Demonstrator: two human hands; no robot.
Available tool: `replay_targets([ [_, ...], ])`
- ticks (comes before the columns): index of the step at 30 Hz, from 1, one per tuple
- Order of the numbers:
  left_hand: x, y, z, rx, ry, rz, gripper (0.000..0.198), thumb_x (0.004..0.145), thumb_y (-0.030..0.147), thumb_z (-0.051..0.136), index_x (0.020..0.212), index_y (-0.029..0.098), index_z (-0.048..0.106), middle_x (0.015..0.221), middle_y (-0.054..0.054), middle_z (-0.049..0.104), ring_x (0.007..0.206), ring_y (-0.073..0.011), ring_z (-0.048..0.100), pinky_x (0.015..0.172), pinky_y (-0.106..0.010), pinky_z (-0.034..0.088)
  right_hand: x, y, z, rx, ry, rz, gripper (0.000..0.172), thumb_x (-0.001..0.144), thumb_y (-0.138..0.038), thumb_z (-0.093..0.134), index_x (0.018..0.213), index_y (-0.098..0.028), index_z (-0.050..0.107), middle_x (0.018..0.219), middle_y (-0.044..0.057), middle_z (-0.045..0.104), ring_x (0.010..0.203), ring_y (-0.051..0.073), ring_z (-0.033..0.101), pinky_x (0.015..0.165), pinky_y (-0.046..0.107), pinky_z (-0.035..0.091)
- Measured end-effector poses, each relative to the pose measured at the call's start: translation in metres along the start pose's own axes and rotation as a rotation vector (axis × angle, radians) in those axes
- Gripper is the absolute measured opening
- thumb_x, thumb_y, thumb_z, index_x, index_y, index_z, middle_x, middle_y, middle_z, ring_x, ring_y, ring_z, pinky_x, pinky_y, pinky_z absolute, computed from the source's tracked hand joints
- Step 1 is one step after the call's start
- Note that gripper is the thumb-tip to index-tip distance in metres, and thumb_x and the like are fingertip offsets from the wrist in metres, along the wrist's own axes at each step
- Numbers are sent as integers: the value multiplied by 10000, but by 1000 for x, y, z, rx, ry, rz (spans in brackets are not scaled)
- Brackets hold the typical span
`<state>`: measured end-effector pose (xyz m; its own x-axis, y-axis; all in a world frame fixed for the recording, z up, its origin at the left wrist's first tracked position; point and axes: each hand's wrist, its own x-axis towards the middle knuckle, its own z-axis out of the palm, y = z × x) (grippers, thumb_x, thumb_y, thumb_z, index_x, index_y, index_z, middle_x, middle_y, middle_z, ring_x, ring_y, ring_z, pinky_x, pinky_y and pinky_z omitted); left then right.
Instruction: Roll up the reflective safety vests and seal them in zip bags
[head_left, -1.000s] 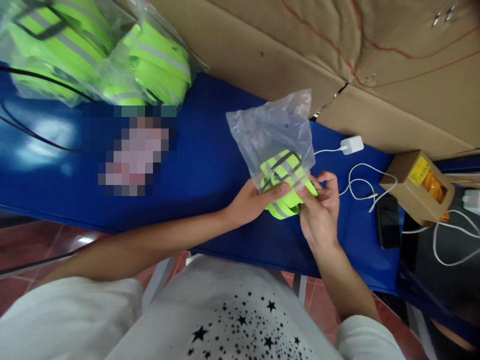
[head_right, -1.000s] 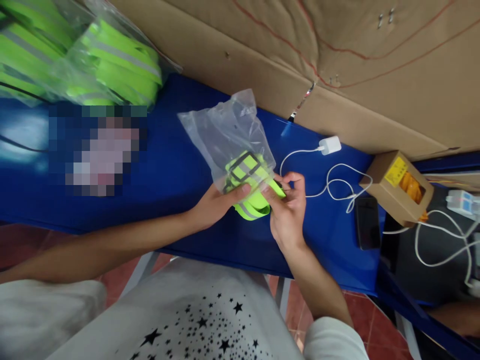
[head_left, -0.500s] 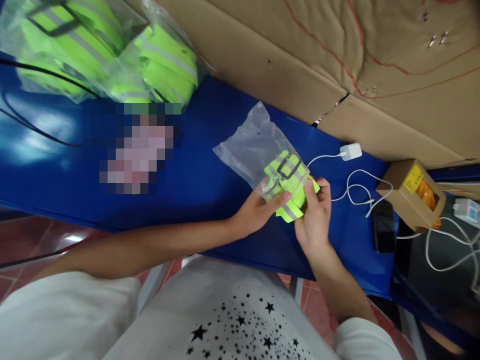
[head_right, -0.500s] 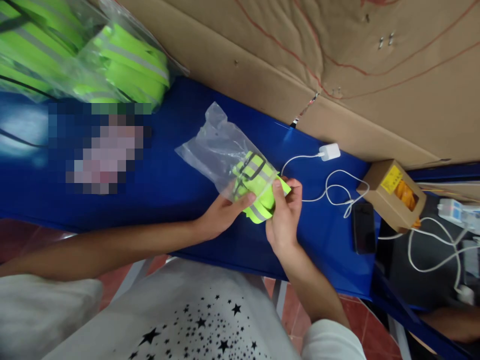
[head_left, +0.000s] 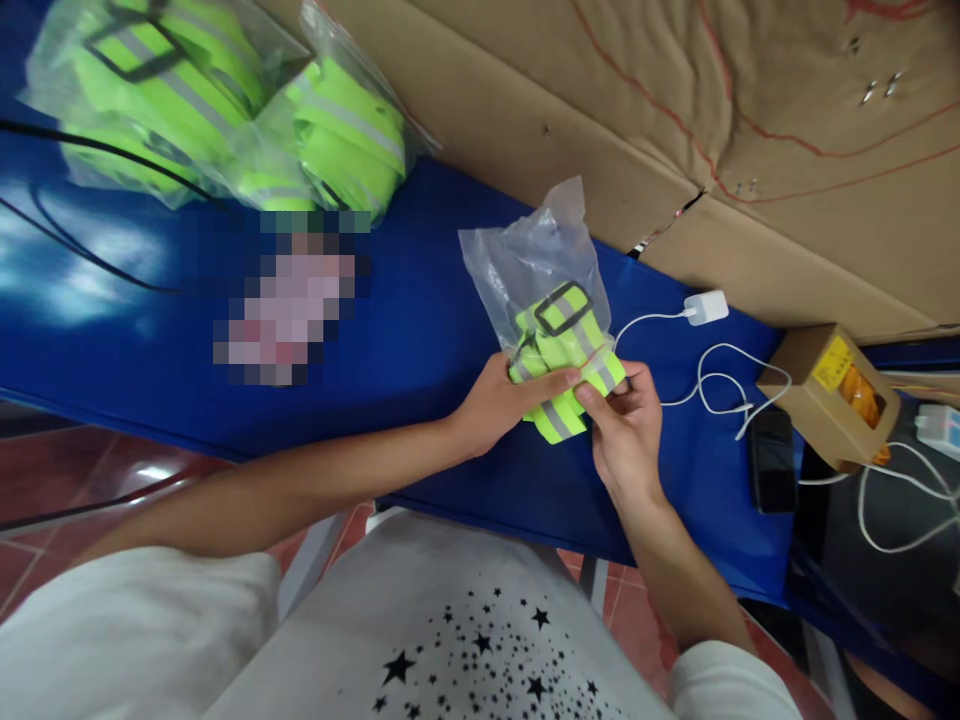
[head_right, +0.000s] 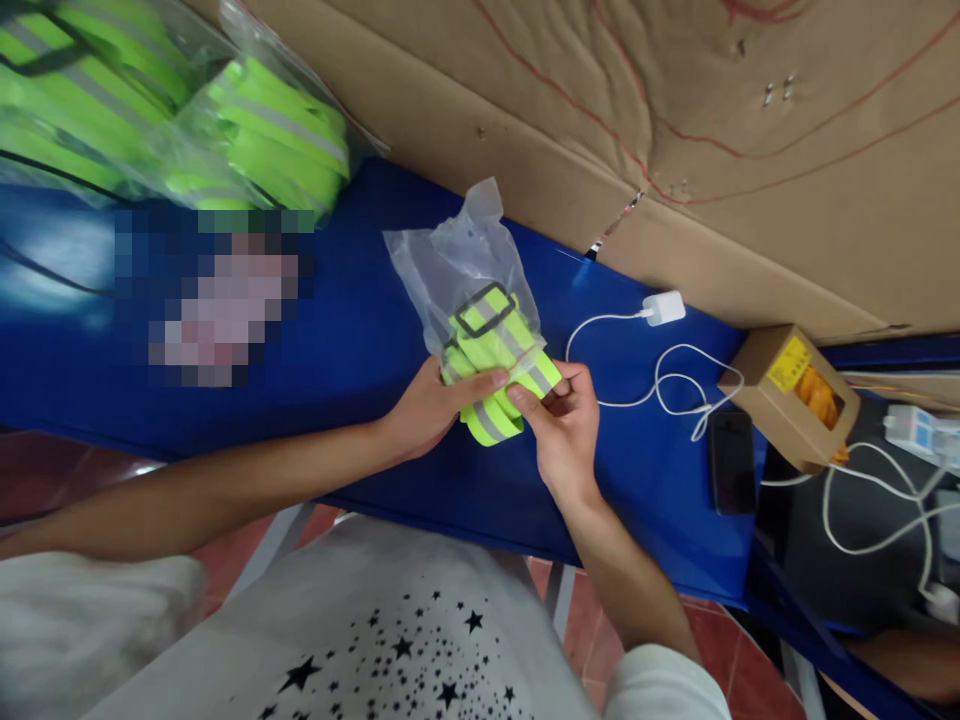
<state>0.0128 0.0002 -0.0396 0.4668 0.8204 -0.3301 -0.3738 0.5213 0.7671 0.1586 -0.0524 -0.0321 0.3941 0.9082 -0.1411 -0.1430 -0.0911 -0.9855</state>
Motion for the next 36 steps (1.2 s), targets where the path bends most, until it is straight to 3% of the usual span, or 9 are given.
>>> replay_targets([
  [6, 0, 1, 2, 4, -115, -4, 471, 785, 434, 899, 1164, 185, 769, 1229, -105, 785, 1138, -273, 740, 1045, -430, 576, 0, 5, 0, -59, 57, -118, 470, 751, -392, 914, 1084, -303, 594, 957, -23, 747, 834, 175, 711, 757, 322, 595],
  [11, 12, 24, -9, 158, -351, -26, 614, 739, 515, 917, 1225, 200, 714, 1284, -127, 750, 1224, -306, 697, 1072, -451, 549, 20, -6, -27, -151, 6, -201, 508, 809, -452, 860, 1250, -342, 633, 1016, 11, 732, 890, 226, 724, 808, 400, 613],
  [13, 16, 35, -16, 312, -217, 145, 597, 809, 570, 846, 1253, 211, 672, 1293, -126, 727, 1223, -294, 682, 1068, -455, 545, 26, -16, -42, -255, 23, -362, 518, 825, -410, 856, 1293, -348, 645, 1113, 31, 724, 974, 246, 720, 857, 416, 599],
  [17, 15, 57, -28, 743, 244, 781, 689, 807, 536, 862, 1370, 265, 571, 1466, -140, 590, 1402, -327, 528, 1189, -519, 437, 27, -34, -60, -662, 15, -716, 468, 875, -288, 812, 1321, -325, 672, 1216, 62, 720, 1110, 287, 694, 955, 450, 557],
  [19, 12, 66, -31, 1000, 131, 926, 688, 762, 516, 901, 1343, 282, 615, 1507, -129, 572, 1461, -362, 474, 1258, -575, 335, 21, -38, -58, -871, -92, -845, 455, 904, -219, 770, 1329, -349, 672, 1200, 49, 745, 1104, 282, 704, 962, 449, 544],
  [21, 12, 72, -31, 1179, -119, 927, 520, 803, 497, 870, 1251, 301, 692, 1450, -84, 643, 1430, -354, 526, 1282, -595, 287, 14, -38, -53, -997, -194, -953, 479, 922, -158, 728, 1335, -392, 664, 1194, 26, 760, 1087, 265, 720, 956, 444, 534],
  [24, 15, 76, -31, 1248, -373, 878, 318, 907, 453, 777, 1188, 310, 739, 1360, -39, 726, 1340, -297, 628, 1251, -534, 363, 9, -33, -46, -1057, -251, -1023, 509, 927, -131, 705, 1340, -424, 655, 1189, 8, 769, 1091, 254, 731, 955, 447, 523],
  [30, 10, 77, -33, 1219, -396, 942, 221, 992, 333, 672, 1193, 261, 728, 1284, -77, 760, 1140, -226, 734, 989, -353, 546, 12, -29, -45, -836, -196, -1016, 569, 890, -135, 744, 1380, -397, 624, 1162, 21, 767, 1040, 262, 739, 931, 464, 550],
  [36, 6, 76, -29, 1285, -443, 809, 546, 922, 406, 754, 1430, 256, 619, 1503, -111, 634, 1370, -317, 612, 1169, -472, 422, 8, -31, -43, -994, -224, -1049, 548, 899, -131, 729, 1332, -457, 643, 1207, -27, 773, 1056, 252, 741, 949, 464, 528],
])
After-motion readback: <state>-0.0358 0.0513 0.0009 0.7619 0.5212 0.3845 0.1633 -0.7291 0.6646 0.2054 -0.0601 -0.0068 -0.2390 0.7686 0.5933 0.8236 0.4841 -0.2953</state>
